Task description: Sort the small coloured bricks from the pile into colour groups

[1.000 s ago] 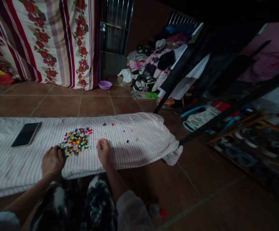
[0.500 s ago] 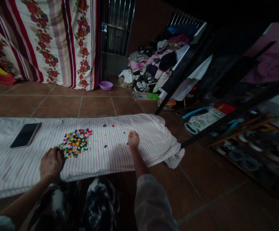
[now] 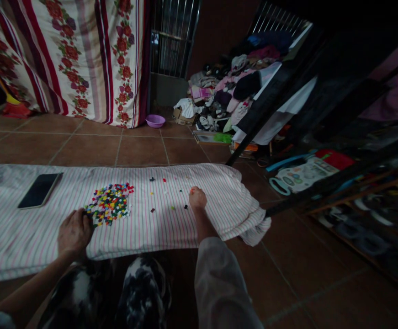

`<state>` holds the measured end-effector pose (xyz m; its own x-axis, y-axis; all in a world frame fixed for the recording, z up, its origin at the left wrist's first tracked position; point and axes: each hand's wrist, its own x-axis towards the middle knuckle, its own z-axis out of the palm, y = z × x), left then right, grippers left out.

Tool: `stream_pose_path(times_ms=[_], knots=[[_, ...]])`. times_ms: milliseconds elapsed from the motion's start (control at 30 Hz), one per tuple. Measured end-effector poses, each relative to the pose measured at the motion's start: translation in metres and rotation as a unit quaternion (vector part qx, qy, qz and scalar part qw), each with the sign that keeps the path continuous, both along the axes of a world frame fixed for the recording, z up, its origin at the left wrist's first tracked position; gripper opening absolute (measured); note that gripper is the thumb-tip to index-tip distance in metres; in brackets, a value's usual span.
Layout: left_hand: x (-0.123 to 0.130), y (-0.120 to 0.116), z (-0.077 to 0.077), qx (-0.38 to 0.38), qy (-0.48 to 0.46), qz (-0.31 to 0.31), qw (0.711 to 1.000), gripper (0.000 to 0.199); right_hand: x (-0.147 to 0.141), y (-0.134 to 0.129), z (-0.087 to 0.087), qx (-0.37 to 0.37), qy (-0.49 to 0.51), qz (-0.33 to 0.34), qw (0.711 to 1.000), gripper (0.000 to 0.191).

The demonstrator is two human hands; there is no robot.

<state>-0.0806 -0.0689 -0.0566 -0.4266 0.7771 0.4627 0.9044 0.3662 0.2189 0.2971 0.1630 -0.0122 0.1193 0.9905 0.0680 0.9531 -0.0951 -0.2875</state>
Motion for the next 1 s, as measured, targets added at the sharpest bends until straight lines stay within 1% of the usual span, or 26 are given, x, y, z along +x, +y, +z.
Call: stream_pose_path(times_ms=[200, 367, 600, 800, 900, 1000], knots=[[0.000, -0.001, -0.002, 0.025, 0.016, -0.012, 0.999, 0.047, -0.003, 0.008, 0.000, -0.038, -0.032, -0.013, 0.999, 0.033], [0.000, -0.001, -0.002, 0.029, 0.019, -0.016, 0.999, 0.045, 0.002, 0.018, -0.003, -0.073, -0.052, 0.002, 0.996, 0.029], [0.000, -0.001, -0.002, 0.030, 0.022, -0.010, 0.999, 0.044, 0.007, 0.029, -0.008, -0.063, -0.040, 0.011, 0.997, 0.033], [-0.001, -0.001, -0.004, 0.025, 0.012, -0.010, 1.000, 0.043, 0.009, 0.031, -0.006, -0.067, -0.035, 0.026, 0.997, 0.035], [0.000, -0.001, -0.002, 0.020, 0.003, 0.001, 1.000, 0.042, 0.011, 0.030, -0.004, -0.067, -0.033, 0.028, 0.997, 0.038], [0.002, 0.000, 0.001, 0.013, 0.000, 0.009, 1.000, 0.042, 0.011, 0.028, -0.002, -0.052, -0.023, 0.030, 0.998, 0.038]])
